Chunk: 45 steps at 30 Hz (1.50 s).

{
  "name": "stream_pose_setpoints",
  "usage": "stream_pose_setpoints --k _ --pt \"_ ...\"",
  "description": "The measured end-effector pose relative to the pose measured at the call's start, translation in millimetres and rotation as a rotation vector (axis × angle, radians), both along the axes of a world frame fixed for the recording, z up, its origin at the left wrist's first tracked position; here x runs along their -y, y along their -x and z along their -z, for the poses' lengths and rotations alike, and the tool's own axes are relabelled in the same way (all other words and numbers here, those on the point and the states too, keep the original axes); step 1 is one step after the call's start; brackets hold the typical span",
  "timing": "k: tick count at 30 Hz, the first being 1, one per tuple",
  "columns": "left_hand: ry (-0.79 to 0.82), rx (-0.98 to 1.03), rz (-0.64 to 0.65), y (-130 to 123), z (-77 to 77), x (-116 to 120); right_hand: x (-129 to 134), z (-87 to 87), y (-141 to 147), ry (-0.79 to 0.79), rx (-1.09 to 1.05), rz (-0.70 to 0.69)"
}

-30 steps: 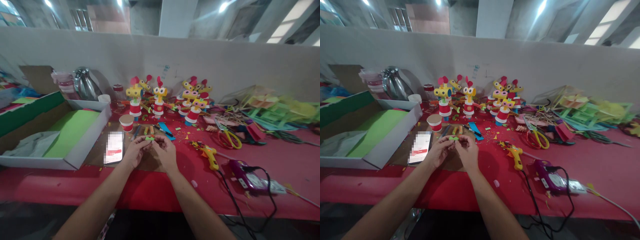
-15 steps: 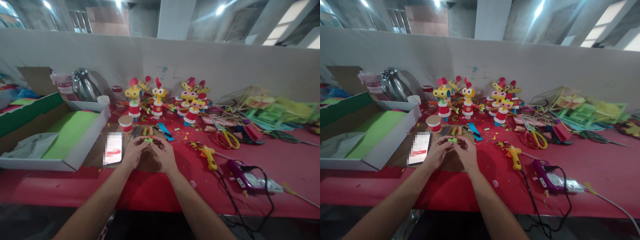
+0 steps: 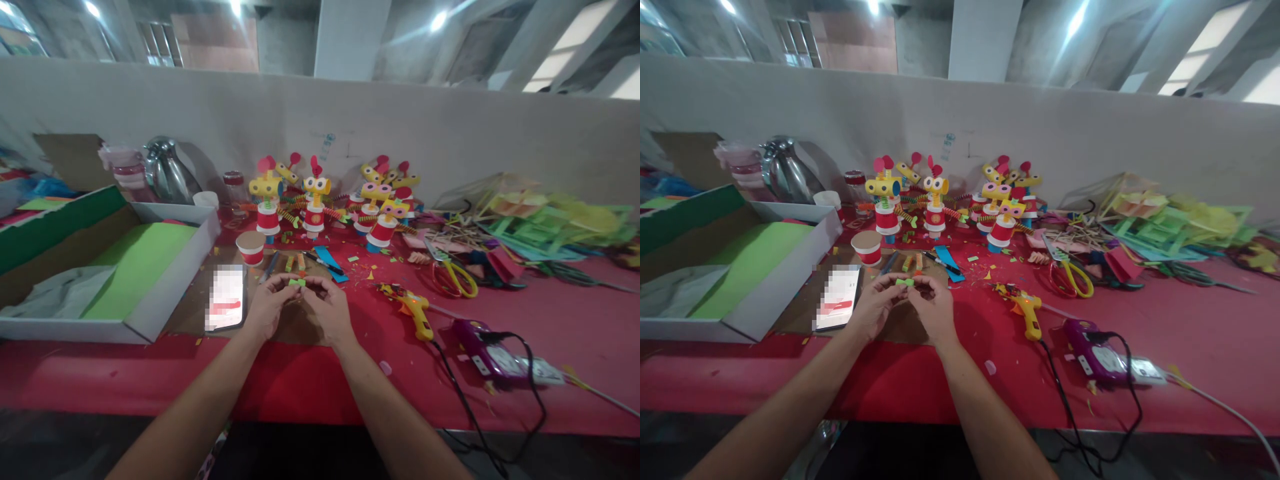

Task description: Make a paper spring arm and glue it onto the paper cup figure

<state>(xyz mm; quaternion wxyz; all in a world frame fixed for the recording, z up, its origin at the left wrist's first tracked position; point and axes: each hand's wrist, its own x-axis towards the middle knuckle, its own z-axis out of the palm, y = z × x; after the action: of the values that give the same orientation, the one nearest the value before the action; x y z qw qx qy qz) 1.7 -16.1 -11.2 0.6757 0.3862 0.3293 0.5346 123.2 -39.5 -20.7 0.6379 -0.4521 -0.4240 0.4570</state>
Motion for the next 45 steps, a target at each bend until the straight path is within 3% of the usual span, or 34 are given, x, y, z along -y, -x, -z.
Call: stream_pose_setpoints --k 19,45 --pt "0.019 -0.023 -0.035 -0.5 0.6 0.1 -4.3 6.0 -0.1 0.075 -0.057 0.006" --pt "0.031 0.039 -0.013 -1.0 -1.2 0.5 -4.9 -2.5 -4.0 0.107 -0.064 -0.009"
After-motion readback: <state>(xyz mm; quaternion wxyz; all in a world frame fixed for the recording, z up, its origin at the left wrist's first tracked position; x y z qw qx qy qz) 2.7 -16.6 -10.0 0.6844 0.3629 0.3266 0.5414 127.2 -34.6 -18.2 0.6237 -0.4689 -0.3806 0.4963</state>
